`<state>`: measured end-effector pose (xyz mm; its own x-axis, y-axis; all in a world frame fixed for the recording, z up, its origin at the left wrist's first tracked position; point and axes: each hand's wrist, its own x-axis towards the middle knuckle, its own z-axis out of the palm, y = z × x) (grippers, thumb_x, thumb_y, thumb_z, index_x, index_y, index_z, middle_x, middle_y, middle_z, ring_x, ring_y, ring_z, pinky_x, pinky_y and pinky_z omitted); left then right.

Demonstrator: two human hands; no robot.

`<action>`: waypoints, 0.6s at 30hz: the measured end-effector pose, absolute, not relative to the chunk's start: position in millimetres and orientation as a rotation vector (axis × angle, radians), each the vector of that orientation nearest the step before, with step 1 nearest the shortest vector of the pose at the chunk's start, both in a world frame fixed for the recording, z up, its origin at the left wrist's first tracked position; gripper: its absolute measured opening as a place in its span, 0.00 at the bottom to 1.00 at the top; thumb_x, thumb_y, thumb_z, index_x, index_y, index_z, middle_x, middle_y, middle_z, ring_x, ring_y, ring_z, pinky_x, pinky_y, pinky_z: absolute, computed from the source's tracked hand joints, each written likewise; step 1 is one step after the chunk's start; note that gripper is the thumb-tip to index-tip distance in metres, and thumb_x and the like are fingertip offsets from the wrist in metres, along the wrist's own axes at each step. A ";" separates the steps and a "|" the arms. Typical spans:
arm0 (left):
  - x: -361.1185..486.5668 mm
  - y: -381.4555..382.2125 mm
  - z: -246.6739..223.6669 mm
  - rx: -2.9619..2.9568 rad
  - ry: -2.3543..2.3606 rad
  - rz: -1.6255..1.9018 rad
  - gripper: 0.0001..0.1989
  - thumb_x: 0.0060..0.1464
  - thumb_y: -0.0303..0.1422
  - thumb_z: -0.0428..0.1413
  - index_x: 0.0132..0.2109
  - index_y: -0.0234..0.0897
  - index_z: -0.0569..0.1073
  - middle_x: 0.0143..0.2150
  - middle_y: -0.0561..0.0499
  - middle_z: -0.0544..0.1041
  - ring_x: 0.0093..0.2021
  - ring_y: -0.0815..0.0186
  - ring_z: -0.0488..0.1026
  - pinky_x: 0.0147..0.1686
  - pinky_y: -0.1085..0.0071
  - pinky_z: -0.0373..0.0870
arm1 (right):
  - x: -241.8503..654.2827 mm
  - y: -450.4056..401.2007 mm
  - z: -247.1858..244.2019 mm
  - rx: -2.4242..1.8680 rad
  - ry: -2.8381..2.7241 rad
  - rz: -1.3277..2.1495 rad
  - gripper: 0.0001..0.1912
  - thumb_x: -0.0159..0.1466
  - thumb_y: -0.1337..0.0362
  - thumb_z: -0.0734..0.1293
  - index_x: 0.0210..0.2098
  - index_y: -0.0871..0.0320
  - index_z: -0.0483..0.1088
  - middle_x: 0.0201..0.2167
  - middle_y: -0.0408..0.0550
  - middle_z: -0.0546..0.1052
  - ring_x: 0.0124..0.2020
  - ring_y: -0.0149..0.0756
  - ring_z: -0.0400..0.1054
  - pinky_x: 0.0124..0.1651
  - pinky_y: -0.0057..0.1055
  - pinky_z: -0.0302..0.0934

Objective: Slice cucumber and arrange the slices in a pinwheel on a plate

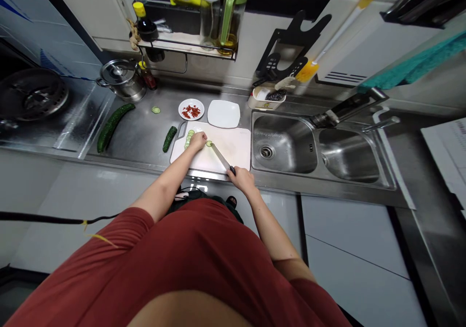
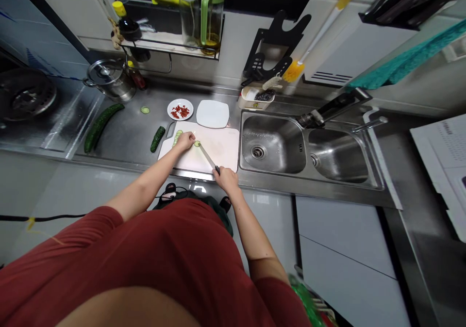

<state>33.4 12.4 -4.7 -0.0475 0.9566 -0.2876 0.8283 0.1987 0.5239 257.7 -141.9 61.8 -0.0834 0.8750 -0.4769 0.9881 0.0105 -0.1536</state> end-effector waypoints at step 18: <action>33.9 14.3 -6.6 1.629 1.920 0.267 0.07 0.49 0.30 0.60 0.38 0.43 0.76 0.38 0.50 0.76 0.42 0.63 0.72 0.43 0.70 0.66 | 252.3 -129.1 68.7 1.844 2.009 -0.684 0.22 0.70 0.52 0.54 0.51 0.59 0.70 0.47 0.59 0.77 0.50 0.44 0.71 0.49 0.34 0.60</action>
